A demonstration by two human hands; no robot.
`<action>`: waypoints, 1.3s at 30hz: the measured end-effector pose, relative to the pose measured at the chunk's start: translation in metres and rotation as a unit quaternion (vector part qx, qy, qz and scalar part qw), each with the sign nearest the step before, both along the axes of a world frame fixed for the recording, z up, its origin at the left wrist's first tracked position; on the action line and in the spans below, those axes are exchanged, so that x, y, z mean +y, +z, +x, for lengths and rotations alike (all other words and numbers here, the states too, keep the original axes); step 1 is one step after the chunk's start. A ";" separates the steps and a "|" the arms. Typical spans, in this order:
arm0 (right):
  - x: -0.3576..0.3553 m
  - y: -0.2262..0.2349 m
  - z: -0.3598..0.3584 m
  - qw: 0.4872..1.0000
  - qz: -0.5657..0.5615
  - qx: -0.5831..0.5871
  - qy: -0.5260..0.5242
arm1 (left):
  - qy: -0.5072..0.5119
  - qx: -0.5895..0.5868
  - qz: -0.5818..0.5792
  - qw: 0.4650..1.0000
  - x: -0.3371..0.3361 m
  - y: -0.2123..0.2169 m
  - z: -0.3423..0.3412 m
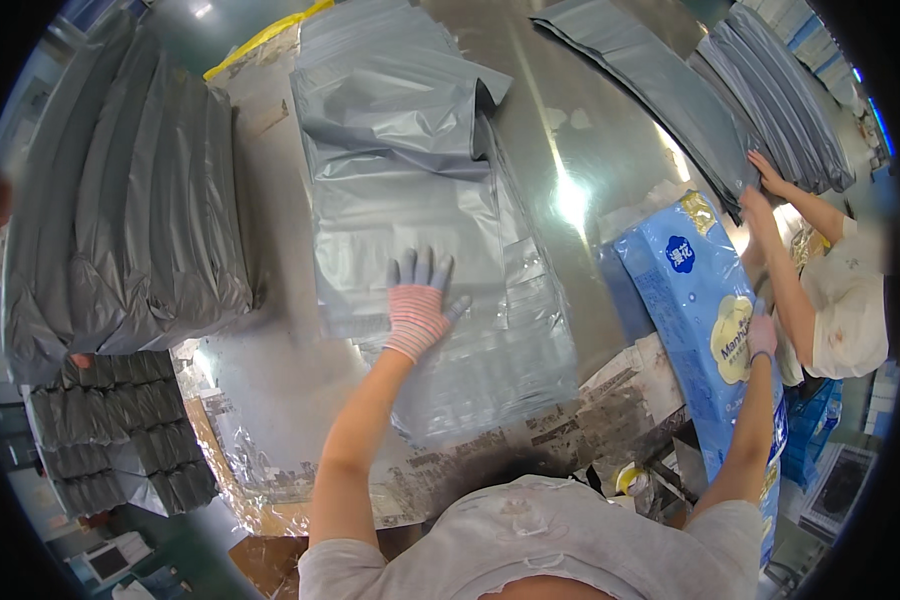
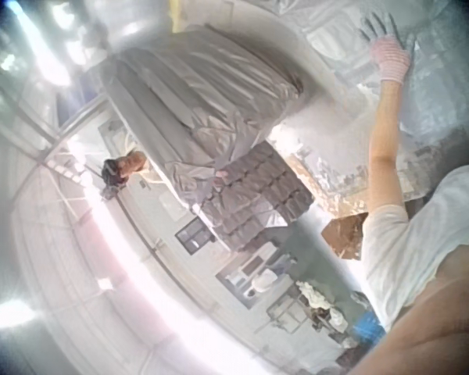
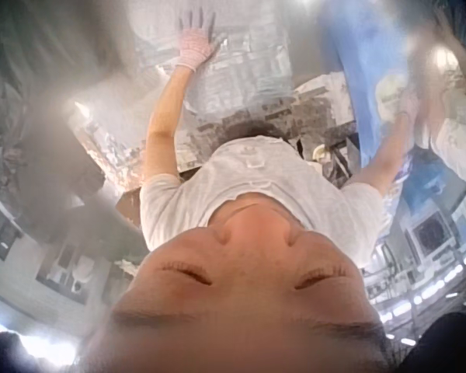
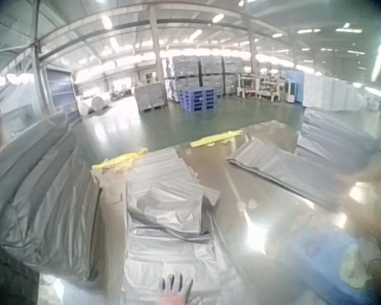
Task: The person places blue packages of toilet paper into grey plastic shipping bags on a metal table and pushes the filled bags toward a stack.
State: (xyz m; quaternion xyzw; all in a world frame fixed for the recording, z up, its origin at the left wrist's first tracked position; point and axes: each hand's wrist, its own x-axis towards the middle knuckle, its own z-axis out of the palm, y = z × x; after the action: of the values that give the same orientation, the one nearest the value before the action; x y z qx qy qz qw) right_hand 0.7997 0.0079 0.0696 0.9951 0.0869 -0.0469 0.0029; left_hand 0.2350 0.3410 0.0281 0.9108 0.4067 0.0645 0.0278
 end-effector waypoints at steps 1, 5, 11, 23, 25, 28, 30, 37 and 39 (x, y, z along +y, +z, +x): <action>-0.009 -0.008 -0.001 1.000 -0.004 0.004 0.026 | 0.024 -0.005 0.005 1.000 0.000 -0.004 0.006; -0.023 -0.027 -0.005 0.991 -0.025 0.004 0.133 | 0.119 -0.031 0.024 0.992 0.046 -0.012 0.054; -0.018 -0.013 -0.009 0.958 0.033 0.180 0.220 | 0.187 -0.076 0.010 0.979 0.076 -0.005 0.103; -0.021 -0.042 -0.135 0.732 0.459 0.492 0.104 | 0.031 -0.467 -0.583 0.664 -0.268 -0.024 0.124; -0.016 -0.020 -0.145 0.729 0.469 0.468 0.174 | 0.055 -0.516 -0.633 0.574 -0.267 -0.006 0.119; -0.007 0.011 -0.163 0.722 0.465 0.424 0.286 | 0.099 -0.563 -0.691 0.443 -0.263 0.017 0.101; -0.009 0.042 -0.179 0.743 0.410 0.404 0.342 | 0.062 -0.586 -0.632 0.503 -0.256 0.036 0.090; 0.042 0.145 -0.313 0.575 0.571 0.506 0.296 | 0.094 -0.629 -0.349 0.688 -0.218 0.129 0.015; 0.057 0.148 -0.357 0.579 0.569 0.561 0.162 | 0.173 -0.533 -0.248 0.790 -0.199 0.126 -0.014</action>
State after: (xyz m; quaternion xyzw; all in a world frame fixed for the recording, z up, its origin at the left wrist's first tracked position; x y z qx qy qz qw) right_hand 0.4422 0.0650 0.2179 0.5377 0.2400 -0.5353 -0.6056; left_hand 0.2214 0.1424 0.1546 0.6080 0.4800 0.4406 0.4537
